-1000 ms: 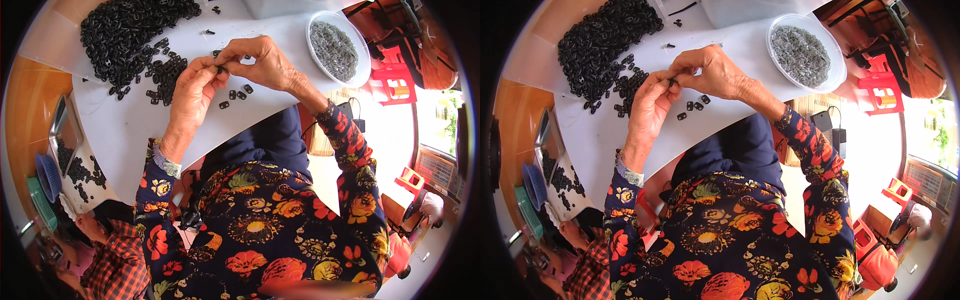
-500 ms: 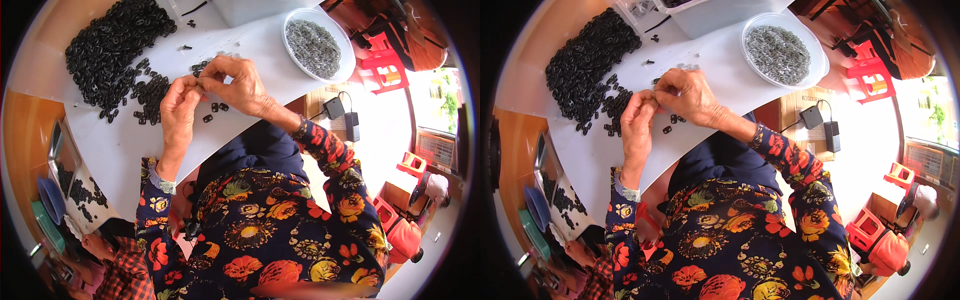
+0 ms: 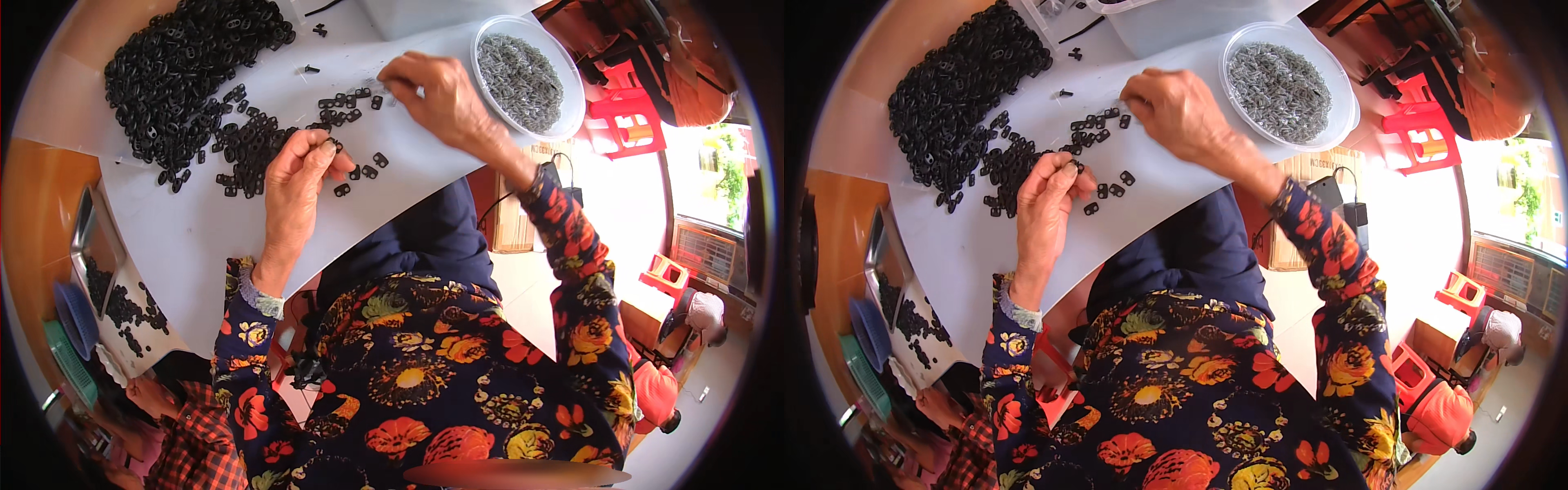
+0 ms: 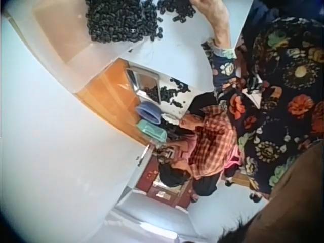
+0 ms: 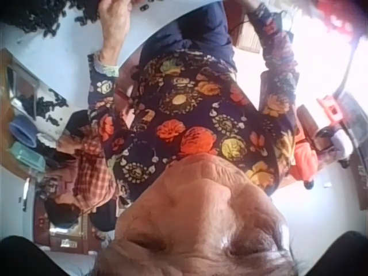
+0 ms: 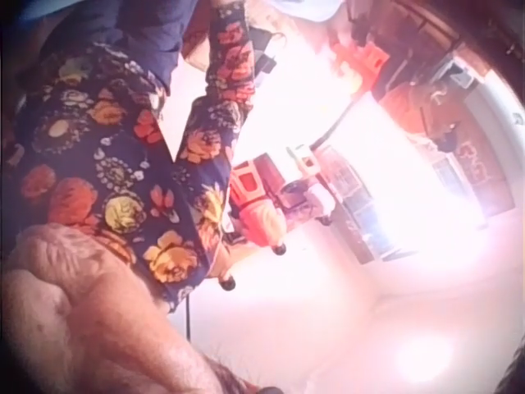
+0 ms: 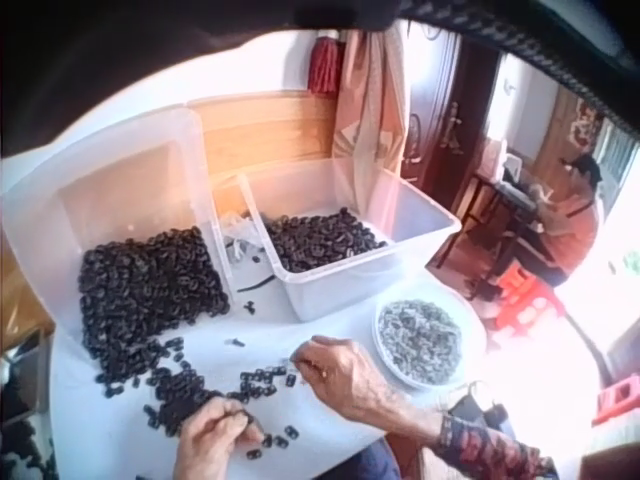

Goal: The person inserts small silver pins into black plastic clips by hand on a workbench.

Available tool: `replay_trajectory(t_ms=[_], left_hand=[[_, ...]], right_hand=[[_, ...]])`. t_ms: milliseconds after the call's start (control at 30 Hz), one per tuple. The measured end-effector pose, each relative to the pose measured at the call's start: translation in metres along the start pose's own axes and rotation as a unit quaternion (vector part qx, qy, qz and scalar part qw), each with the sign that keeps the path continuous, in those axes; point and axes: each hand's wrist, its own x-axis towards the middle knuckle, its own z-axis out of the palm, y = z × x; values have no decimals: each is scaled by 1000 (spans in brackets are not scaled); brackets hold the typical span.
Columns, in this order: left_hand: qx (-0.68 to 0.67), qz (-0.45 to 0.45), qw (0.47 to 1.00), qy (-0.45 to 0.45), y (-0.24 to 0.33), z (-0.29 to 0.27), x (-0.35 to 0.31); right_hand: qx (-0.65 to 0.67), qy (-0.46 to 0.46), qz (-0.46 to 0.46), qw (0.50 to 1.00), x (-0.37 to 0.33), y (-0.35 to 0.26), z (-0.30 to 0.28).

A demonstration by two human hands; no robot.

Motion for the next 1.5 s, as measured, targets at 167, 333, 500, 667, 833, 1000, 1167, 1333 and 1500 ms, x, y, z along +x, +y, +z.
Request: replay_trajectory(t_ms=[167, 333, 500, 667, 833, 1000, 1167, 1333, 1500], left_hand=[[-16, 2, 1000, -27, -5, 4, 1], [-19, 14, 999, -36, -6, 4, 1], [-23, 8, 999, -35, -6, 3, 1], [-8, 8, 999, -36, -5, 3, 1], [-4, 10, 999, -40, -4, 5, 2], [-1, 17, 999, -42, -5, 4, 1], [-21, 5, 999, -48, -5, 5, 3], [-33, 3, 999, -41, -5, 4, 3], [-51, -5, 998, -23, -5, 4, 3]], right_hand=[[-89, -95, -49, 990, 26, 23, -5], [-112, -178, -53, 976, 37, 28, 0], [-123, -241, -19, 963, 45, 19, -5], [-124, -245, -30, 961, 45, 19, -6], [-150, -224, -57, 961, 43, 19, -3], [-232, -236, -101, 938, 46, 9, -1], [-233, -202, -59, 949, 43, 10, 7], [-89, -134, -23, 987, 34, 0, -4], [189, -113, 144, 965, 5, -23, 5]])
